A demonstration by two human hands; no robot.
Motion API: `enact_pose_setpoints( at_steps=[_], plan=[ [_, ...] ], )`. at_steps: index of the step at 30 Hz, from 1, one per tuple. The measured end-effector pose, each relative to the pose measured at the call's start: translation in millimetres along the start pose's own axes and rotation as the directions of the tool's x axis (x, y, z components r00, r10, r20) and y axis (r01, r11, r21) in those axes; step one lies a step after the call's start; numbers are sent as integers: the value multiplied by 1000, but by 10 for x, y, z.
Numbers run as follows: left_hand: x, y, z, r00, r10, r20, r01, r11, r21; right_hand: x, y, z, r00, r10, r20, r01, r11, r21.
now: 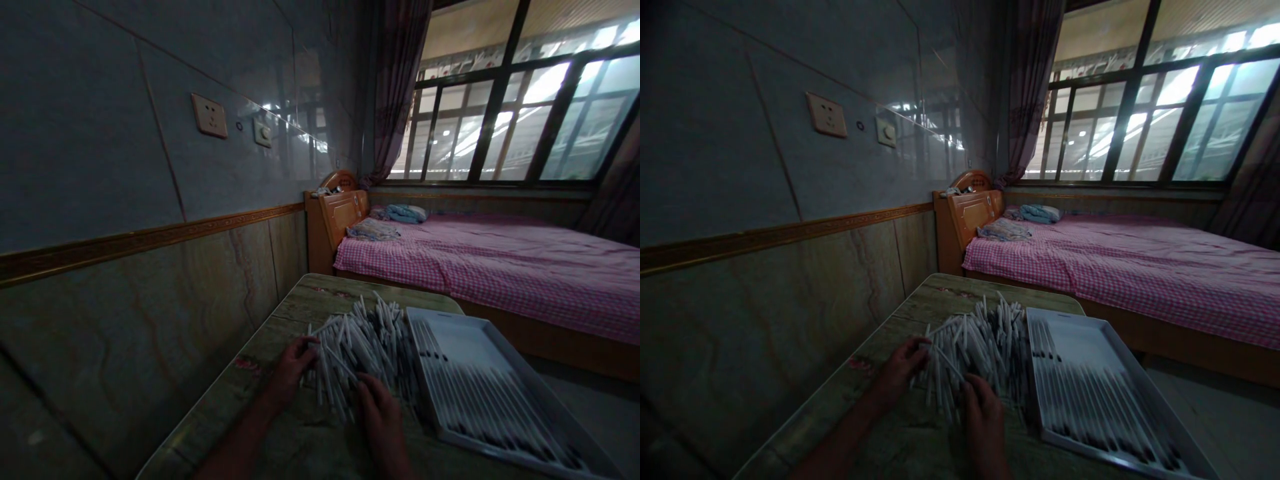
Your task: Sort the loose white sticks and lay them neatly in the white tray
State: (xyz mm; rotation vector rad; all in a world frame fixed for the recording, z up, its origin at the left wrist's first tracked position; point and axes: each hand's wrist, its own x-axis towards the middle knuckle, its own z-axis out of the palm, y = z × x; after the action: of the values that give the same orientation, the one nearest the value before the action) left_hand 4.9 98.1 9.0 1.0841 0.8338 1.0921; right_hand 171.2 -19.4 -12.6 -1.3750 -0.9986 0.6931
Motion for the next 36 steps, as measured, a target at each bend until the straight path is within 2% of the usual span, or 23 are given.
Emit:
enact_pose_setpoints(
  at_steps=[7, 17, 22, 28, 36],
  plan=[
    [-25, 46, 30, 990, -28, 136, 40, 995, -87, -1, 19, -7, 999, 18, 34, -17, 999, -33],
    [-26, 28, 11, 991, -71, 117, 78, 995, -59, -16, 30, 11, 1000, 8, 16, -9, 1000, 2],
    [20, -26, -38, 992, -50, 119, 56, 997, -48, -18, 42, -4, 998, -56, -3, 55, 997, -46],
    [15, 2, -19, 995, -19, 100, 23, 999, -38, -23, 42, 1, 998, -56, 3, 56, 996, -69],
    [17, 33, -31, 996, -57, 63, 55, 998, 26, -40, 29, 8, 996, -89, -19, 87, 991, -106]
  ],
)
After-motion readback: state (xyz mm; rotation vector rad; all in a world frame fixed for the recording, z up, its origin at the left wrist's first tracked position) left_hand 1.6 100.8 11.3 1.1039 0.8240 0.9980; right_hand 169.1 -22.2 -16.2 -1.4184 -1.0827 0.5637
